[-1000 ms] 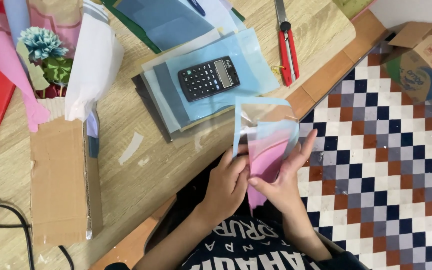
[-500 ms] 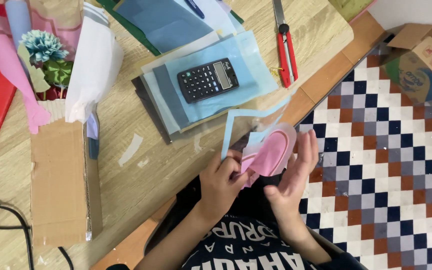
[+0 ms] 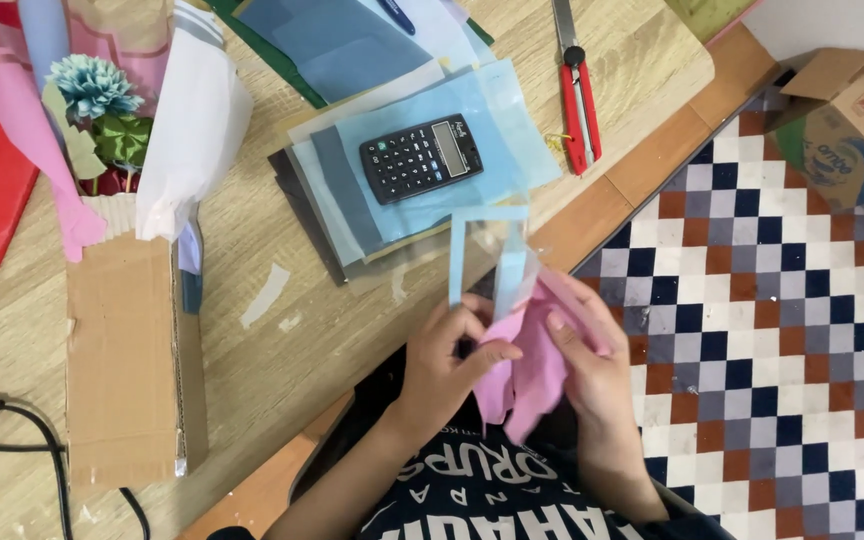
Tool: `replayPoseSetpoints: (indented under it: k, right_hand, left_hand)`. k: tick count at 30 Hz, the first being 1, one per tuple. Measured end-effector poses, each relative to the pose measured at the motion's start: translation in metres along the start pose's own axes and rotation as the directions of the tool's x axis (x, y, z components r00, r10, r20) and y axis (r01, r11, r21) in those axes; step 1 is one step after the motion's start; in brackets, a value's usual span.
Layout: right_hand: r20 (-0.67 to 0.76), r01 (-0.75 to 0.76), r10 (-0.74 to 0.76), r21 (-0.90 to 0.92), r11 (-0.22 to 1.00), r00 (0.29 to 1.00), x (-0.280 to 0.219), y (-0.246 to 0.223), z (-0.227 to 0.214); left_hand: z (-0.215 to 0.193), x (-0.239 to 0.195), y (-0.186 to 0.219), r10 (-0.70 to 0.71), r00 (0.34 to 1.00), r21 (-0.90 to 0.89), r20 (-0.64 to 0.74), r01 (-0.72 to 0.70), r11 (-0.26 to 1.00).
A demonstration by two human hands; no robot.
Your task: Wrapping and finishing a flower bouquet with multiple layers of decorative paper and securing them with a glue gun.
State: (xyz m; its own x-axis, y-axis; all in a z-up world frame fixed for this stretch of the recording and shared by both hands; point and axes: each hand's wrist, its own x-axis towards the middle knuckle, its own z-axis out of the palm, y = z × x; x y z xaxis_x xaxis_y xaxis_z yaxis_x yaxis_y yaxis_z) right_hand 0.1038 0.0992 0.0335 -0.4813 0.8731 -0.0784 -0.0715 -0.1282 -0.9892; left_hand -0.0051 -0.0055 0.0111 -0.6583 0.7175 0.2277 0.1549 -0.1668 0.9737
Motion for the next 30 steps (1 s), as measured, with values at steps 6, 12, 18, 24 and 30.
replayPoseSetpoints:
  k: [6, 12, 18, 24, 30]
  right_hand:
    - [0.054, -0.125, 0.121, 0.09, 0.988, 0.991, 0.035, 0.024, -0.064]
    - [0.347, -0.277, 0.152, 0.347, 0.896, 0.925, 0.035, 0.049, -0.059]
    - [0.4, -0.289, 0.123, 0.387, 0.875, 0.908, 0.03, 0.048, -0.069]
    - [-0.035, 0.012, -0.013, -0.024, 1.0, 0.999, 0.018, 0.039, -0.038]
    - [-0.212, 0.094, -0.123, -0.138, 0.986, 0.969, 0.009, 0.052, -0.009]
  left_hand:
    - [-0.031, 0.01, 0.018, -0.259, 0.966, 0.01, 0.012, 0.259, 0.966]
    - [-0.046, 0.025, 0.046, -0.208, 0.948, -0.099, 0.241, 0.237, 0.966]
    - [-0.056, 0.02, 0.036, -0.28, 0.907, 0.053, 0.316, 0.277, 0.959]
    - [-0.047, 0.015, 0.02, -0.097, 0.995, 0.513, -0.028, 0.097, 0.853]
    - [-0.058, 0.018, -0.004, 0.005, 0.993, 0.524, -0.122, 0.06, 0.85]
